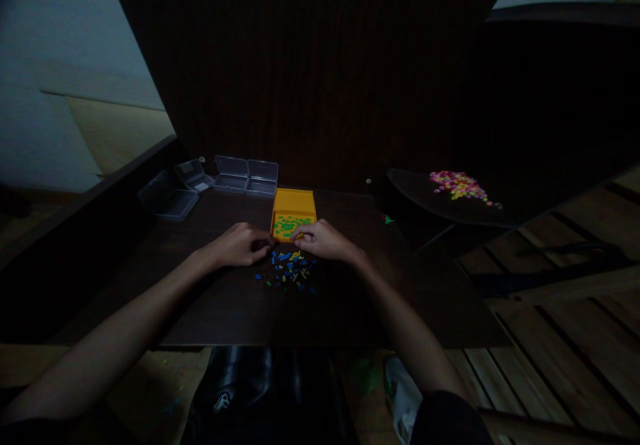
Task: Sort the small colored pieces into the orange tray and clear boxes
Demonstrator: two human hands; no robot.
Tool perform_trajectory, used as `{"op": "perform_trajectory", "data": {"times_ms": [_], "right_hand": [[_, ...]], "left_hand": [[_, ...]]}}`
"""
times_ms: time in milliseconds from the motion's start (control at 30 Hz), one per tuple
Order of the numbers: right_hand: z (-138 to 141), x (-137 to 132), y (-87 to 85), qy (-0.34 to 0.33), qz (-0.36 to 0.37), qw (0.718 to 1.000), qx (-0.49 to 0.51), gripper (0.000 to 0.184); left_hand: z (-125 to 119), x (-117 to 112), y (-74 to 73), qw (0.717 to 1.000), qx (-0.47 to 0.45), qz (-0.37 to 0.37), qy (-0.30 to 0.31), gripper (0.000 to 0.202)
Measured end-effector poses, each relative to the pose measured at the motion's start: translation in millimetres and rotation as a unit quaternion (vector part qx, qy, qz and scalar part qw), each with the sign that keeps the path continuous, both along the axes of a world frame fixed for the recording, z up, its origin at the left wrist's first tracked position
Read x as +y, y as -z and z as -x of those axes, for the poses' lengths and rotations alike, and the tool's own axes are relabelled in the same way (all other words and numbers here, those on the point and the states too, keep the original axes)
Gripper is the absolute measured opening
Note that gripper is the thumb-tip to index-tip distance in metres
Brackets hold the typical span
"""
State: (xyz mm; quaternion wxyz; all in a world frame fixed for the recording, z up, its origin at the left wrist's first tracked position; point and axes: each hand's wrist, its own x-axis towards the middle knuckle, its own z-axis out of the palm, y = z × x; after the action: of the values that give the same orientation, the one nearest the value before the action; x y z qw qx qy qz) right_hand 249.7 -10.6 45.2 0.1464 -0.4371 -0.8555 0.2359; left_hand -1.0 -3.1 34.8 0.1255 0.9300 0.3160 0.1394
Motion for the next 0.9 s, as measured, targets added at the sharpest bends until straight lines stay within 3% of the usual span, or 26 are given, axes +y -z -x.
{"op": "perform_trajectory", "data": {"times_ms": [233, 400, 667, 900], "right_hand": [[7.5, -35.4, 12.7, -0.104, 0.029, 0.993, 0.052, 0.023], [12.2, -50.7, 15.2, -0.108, 0.010, 0.993, 0.050, 0.016], [15.5, -55.9, 15.7, -0.151, 0.048, 0.987, 0.005, 0.013], [17.1, -57.3, 16.6, -0.139, 0.050, 0.989, -0.017, 0.013]], "left_hand": [[-2.0, -6.4, -1.2, 0.982, -0.058, 0.144, 0.105, 0.021], [-0.2, -11.5, -4.1, 0.965, -0.018, 0.223, 0.141, 0.014], [-1.6, -11.7, -1.6, 0.958, 0.007, 0.245, 0.150, 0.015], [-1.8, -12.3, -2.9, 0.960, -0.001, 0.237, 0.152, 0.012]]}}
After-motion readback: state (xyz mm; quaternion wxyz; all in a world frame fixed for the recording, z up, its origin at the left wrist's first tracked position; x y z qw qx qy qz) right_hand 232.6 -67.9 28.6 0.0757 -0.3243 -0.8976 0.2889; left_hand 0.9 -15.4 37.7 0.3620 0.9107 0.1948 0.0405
